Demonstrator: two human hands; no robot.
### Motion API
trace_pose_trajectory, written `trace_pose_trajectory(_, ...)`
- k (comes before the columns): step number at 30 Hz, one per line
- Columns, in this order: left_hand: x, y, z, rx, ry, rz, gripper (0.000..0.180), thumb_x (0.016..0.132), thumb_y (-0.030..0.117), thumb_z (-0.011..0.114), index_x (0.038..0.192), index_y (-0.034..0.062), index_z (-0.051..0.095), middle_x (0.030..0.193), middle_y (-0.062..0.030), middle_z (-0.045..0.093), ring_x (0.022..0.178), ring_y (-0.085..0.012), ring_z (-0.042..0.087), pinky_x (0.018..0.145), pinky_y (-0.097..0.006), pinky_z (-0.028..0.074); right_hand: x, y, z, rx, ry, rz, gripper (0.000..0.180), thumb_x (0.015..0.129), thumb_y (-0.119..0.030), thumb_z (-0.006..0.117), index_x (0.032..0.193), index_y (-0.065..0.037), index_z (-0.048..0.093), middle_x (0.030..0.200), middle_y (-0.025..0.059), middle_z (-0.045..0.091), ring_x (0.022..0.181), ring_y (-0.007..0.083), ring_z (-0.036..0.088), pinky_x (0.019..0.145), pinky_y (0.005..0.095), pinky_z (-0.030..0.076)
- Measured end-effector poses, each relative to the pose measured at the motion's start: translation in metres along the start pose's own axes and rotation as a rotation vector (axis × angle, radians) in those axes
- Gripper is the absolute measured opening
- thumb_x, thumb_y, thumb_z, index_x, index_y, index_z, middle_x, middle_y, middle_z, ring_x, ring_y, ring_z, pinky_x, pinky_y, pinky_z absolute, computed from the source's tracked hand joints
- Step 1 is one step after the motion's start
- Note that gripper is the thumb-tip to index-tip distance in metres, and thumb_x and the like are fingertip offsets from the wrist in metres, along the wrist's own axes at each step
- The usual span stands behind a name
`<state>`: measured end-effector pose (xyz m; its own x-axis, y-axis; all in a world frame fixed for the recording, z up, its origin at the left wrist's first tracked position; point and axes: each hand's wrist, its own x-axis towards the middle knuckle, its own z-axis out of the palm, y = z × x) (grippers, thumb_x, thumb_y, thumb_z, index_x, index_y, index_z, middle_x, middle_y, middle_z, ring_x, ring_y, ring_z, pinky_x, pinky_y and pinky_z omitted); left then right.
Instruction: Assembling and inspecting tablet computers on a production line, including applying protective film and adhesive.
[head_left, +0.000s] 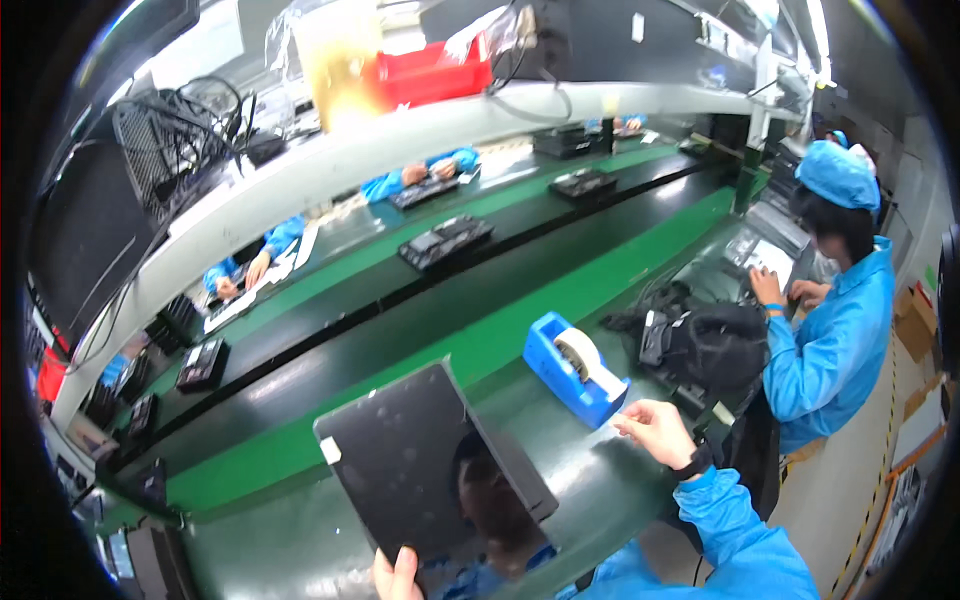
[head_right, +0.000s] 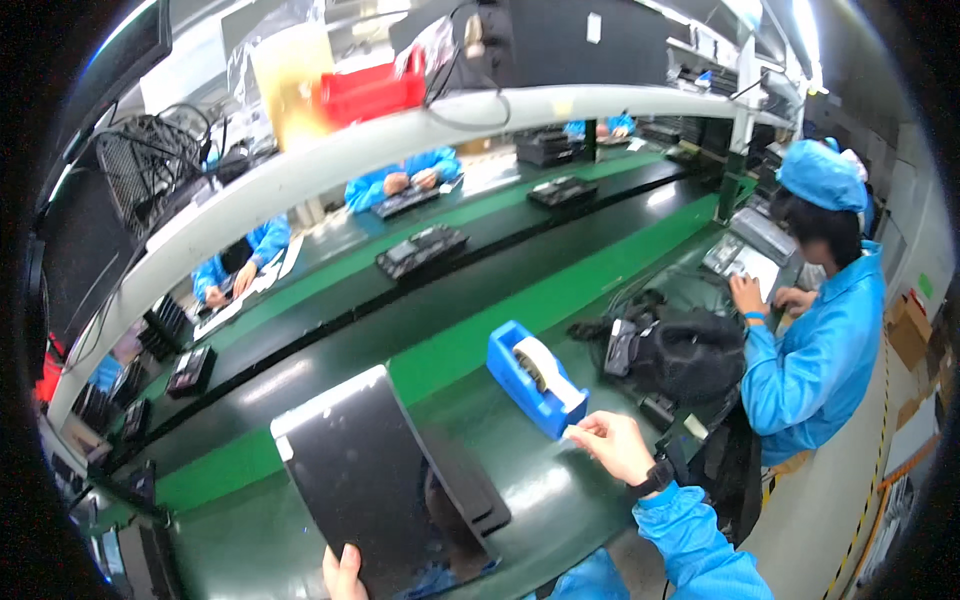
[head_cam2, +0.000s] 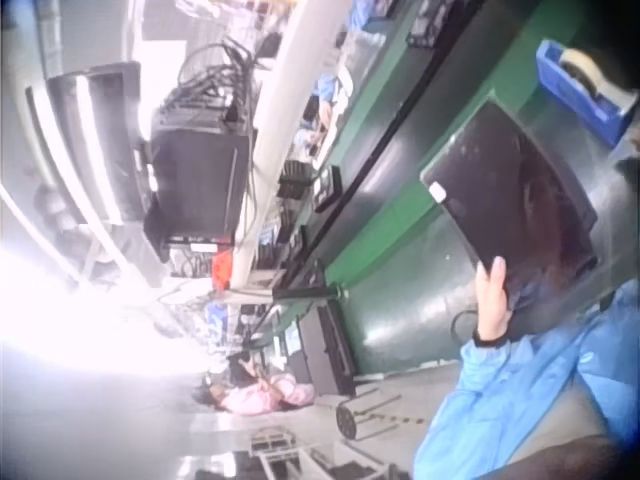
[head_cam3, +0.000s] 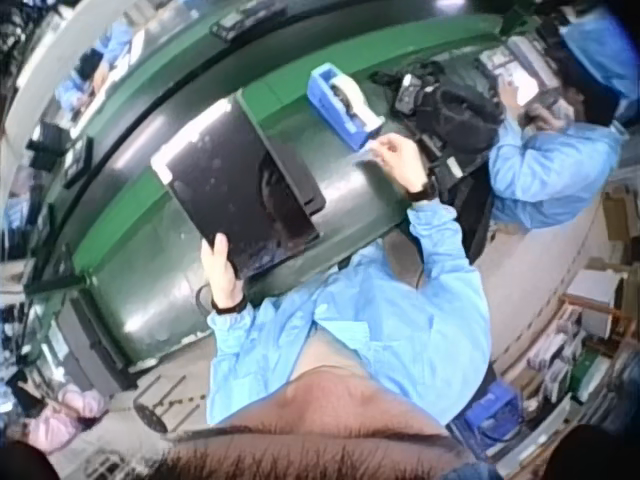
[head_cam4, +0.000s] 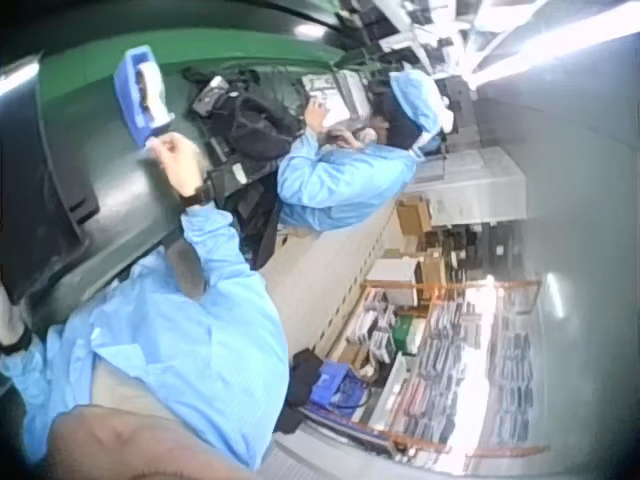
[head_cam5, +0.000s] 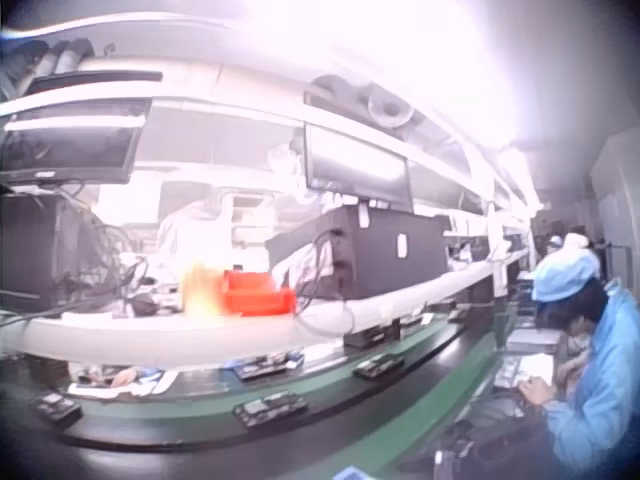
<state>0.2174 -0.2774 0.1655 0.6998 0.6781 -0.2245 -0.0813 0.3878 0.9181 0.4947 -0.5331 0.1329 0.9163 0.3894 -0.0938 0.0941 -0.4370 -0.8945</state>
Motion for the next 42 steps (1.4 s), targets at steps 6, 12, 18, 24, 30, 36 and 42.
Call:
trace_pose_trajectory(6, 0.007, 0.001, 0.011, 0.058, 0.013, -0.01, 0.035, 0.092, 0.013, 0.052, 0.123, -0.0027, 0.048, 0.114, -0.009, 0.058, 0.099, -0.0187, 0.056, 0.086, -0.03, 0.044, -0.046, -0.064, 0.029, 0.455, -0.64, -0.094, 0.066, 0.086, -0.009, 0.064, 0.139, 0.002, 0.026, 0.073, 0.0017, 0.055, 0.074, 0.0084, 0.056, 0.071, 0.0233, 0.047)
trace_pose_trajectory(12, 0.006, -0.002, 0.015, 0.09, -0.008, 0.0, 0.034, 0.092, 0.013, 0.052, 0.122, -0.0025, 0.05, 0.114, -0.009, 0.058, 0.098, -0.0183, 0.056, 0.085, -0.029, 0.045, -0.057, -0.075, 0.061, 0.227, -0.66, -0.156, 0.063, 0.084, -0.02, 0.068, 0.131, 0.005, 0.035, 0.07, 0.0022, 0.053, 0.067, 0.0086, 0.053, 0.067, 0.0235, 0.045)
trace_pose_trajectory(18, 0.01, -0.015, 0.011, 0.073, 0.037, 0.037, 0.034, 0.092, 0.013, 0.053, 0.122, -0.0022, 0.05, 0.111, -0.0086, 0.059, 0.095, -0.0175, 0.057, 0.082, -0.029, 0.046, -0.056, -0.051, 0.083, 0.075, -0.184, -0.081, 0.054, 0.073, -0.029, 0.078, 0.109, 0.001, 0.052, 0.07, 0.0006, 0.054, 0.066, 0.0083, 0.052, 0.06, 0.0241, 0.045)
trace_pose_trajectory(24, 0.006, -0.002, 0.017, 0.233, 0.164, 0.125, 0.036, 0.092, 0.017, 0.054, 0.12, -0.0052, 0.051, 0.112, -0.0107, 0.058, 0.097, -0.0206, 0.055, 0.085, -0.03, 0.043, -0.079, -0.061, 0.095, -0.019, 0.236, -0.554, 0.011, 0.074, -0.009, 0.073, 0.081, -0.004, 0.067, 0.072, 0.0068, 0.063, 0.063, 0.0182, 0.059, 0.059, 0.0282, 0.048)
trace_pose_trajectory(30, -0.004, 0.006, 0.035, 0.141, 0.176, 0.17, 0.04, 0.092, 0.018, 0.054, 0.124, -0.0057, 0.047, 0.118, -0.0136, 0.055, 0.104, -0.0214, 0.052, 0.091, -0.031, 0.04, -0.074, -0.075, 0.118, 0.105, 0.072, -0.35, 0.011, 0.078, -0.011, 0.071, 0.085, -0.003, 0.071, 0.078, 0.0064, 0.067, 0.064, 0.0107, 0.06, 0.06, 0.0244, 0.047)
trace_pose_trajectory(36, -0.009, -0.002, 0.024, 0.082, 0.179, 0.147, 0.043, 0.093, 0.019, 0.052, 0.127, -0.0057, 0.043, 0.121, -0.0138, 0.053, 0.103, -0.0223, 0.052, 0.091, -0.032, 0.041, -0.056, -0.055, 0.127, 0.475, -0.535, -0.003, 0.038, 0.093, -0.035, 0.054, 0.099, 0.001, 0.065, 0.081, 0.0006, 0.064, 0.067, 0.008, 0.057, 0.061, 0.0227, 0.048)
trace_pose_trajectory(42, -0.006, 0.003, 0.033, 0.131, 0.124, 0.112, 0.04, 0.094, 0.019, 0.051, 0.126, -0.004, 0.045, 0.117, -0.0123, 0.055, 0.101, -0.0213, 0.053, 0.087, -0.032, 0.042, -0.065, -0.061, 0.117, 0.723, -0.652, 0.023, 0.032, 0.099, -0.029, 0.043, 0.098, 0.0, 0.054, 0.079, 0.001, 0.057, 0.063, 0.0113, 0.06, 0.057, 0.0237, 0.05)
